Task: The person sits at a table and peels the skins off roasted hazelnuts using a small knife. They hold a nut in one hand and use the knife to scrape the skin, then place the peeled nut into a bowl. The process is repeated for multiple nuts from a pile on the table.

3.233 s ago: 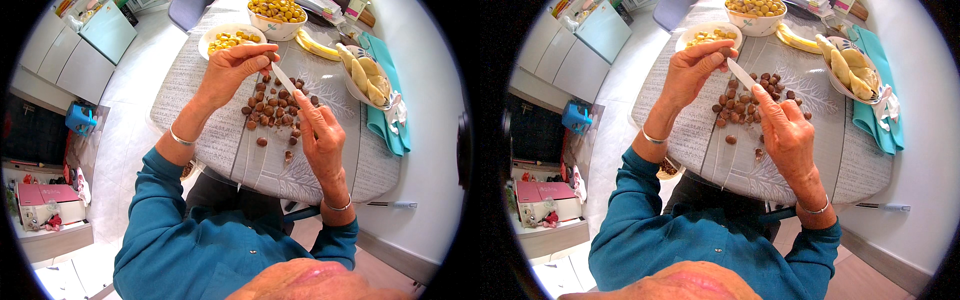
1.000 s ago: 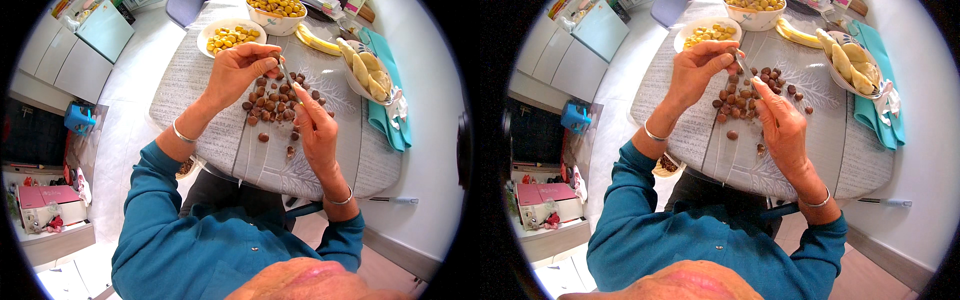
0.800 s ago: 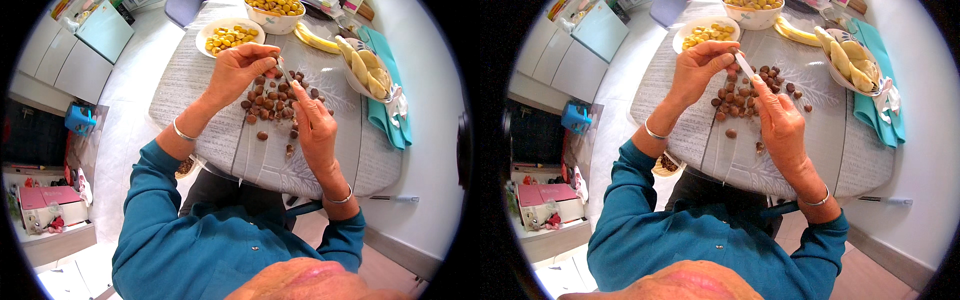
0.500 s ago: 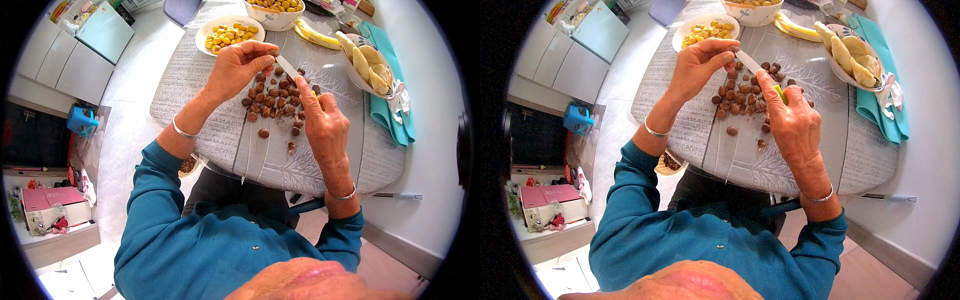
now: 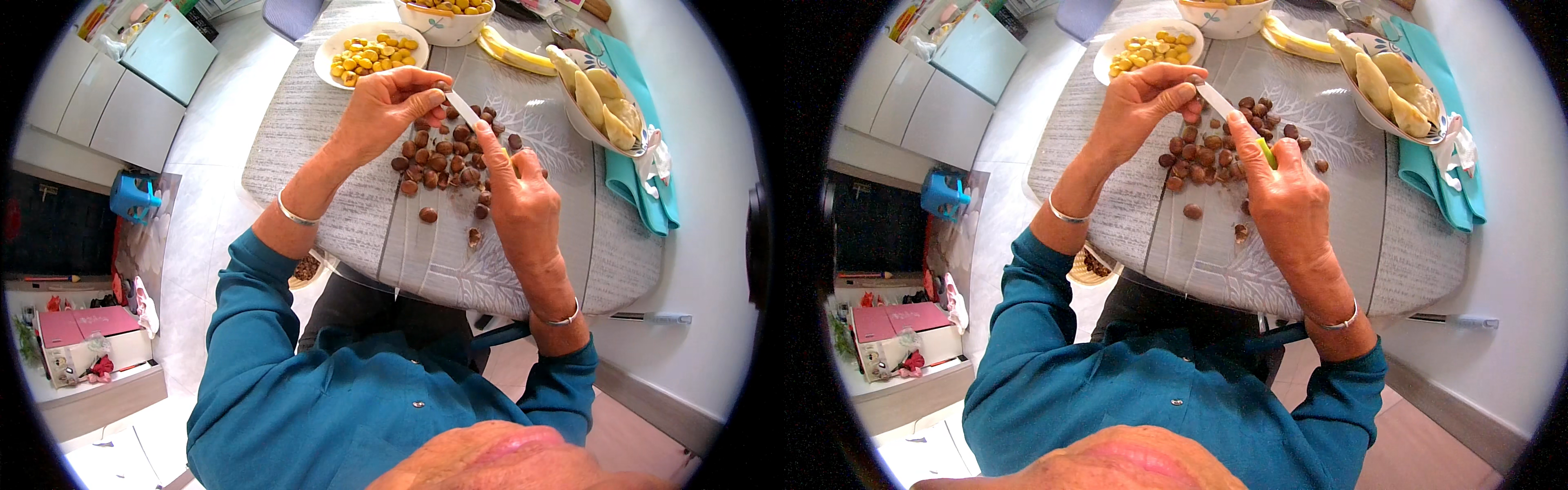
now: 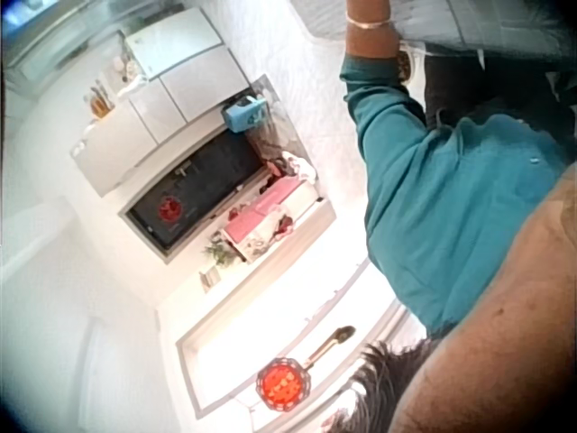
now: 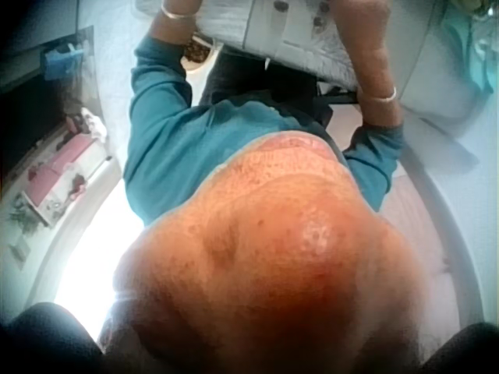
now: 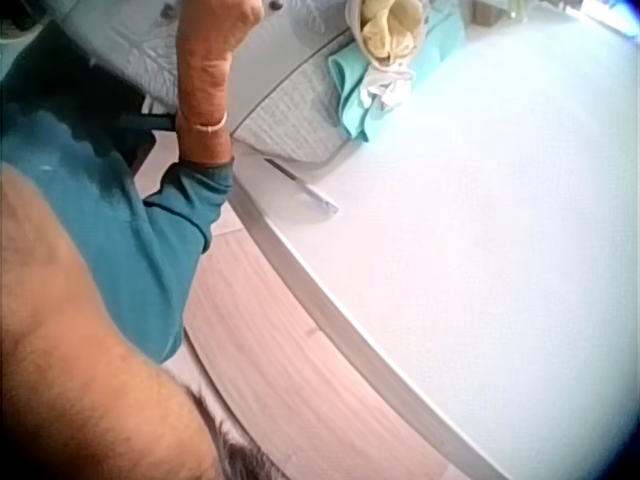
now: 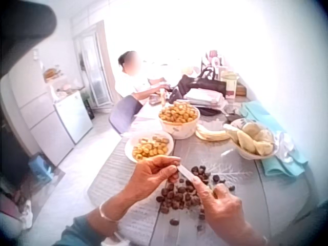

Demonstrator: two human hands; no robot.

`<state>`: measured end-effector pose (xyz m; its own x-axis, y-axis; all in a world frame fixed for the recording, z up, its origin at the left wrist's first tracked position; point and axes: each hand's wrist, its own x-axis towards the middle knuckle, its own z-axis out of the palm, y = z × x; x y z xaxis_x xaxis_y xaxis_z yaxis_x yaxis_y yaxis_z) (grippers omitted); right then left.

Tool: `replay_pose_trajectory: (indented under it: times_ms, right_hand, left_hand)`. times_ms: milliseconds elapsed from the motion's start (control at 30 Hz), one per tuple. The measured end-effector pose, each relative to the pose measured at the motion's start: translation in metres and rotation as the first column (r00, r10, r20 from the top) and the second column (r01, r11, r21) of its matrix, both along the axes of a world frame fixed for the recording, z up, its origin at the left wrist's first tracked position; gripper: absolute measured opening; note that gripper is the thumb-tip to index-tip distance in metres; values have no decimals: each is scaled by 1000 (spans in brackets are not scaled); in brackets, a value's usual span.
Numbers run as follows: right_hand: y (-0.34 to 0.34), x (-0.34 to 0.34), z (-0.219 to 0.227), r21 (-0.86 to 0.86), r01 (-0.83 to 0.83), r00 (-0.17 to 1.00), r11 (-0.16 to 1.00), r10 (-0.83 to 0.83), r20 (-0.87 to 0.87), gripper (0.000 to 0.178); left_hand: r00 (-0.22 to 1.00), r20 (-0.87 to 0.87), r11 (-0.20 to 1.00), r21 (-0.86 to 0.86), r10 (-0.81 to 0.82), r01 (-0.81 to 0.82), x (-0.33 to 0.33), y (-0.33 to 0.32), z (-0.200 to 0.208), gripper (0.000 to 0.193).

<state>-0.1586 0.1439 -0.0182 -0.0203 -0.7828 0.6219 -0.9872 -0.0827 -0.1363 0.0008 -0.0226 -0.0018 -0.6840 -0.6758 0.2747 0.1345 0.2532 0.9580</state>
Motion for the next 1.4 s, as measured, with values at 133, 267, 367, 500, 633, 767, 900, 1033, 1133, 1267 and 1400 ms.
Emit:
replay_pose_trajectory:
  times_ms: [133, 267, 367, 500, 633, 767, 900, 1033, 1133, 1267, 1400]
  right_hand:
    - [1, -1, 2, 19, 105, 982, 994, -101, -158, 67]
    - [-5, -6, 3, -71, -17, 994, 997, 25, 105, 53]
    - [-12, -11, 1, -132, -100, 838, 986, 155, 523, 34]
    - [-1, -12, 22, -26, -278, 131, 960, 64, 989, 23]
    - [-5, -12, 19, -183, -383, -138, 906, 140, 981, 19]
    - [-7, -9, 16, -276, -442, -399, 853, 89, 913, 16]
    - [-7, -14, 7, -328, -437, -428, 837, 128, 895, 18]
    - [-5, -11, 12, -271, -429, -297, 862, 149, 943, 18]
    - [-4, -12, 8, -281, -432, -295, 857, 161, 942, 16]
    - [-4, -12, 9, -288, -444, -317, 849, 152, 936, 15]
    - [-3, -14, 10, -290, -455, -367, 842, 120, 923, 17]
  left_hand:
    - [998, 58, 1000, -1, 7, -7, -2, 5, -3, 27]
    - [998, 31, 997, 66, -53, 51, -3, 8, -4, 28]
    - [993, -58, 987, 117, -100, 106, -1, 1, -3, 28]
    - [976, -67, 978, -1, -206, 207, -4, 14, -1, 27]
    - [972, -146, 982, -74, -184, 175, -12, 26, -7, 21]
    - [946, -204, 963, -154, -251, 222, -24, 31, -16, 21]
    - [965, -153, 938, -308, -215, 160, -23, 32, -19, 22]
    - [970, -120, 925, -346, -210, 157, -16, 35, -13, 21]
    - [958, -165, 927, -337, -233, 167, -16, 36, -14, 20]
    - [961, -158, 936, -305, -229, 173, -15, 35, -17, 19]
    - [964, -163, 934, -325, -209, 148, -16, 37, -18, 19]
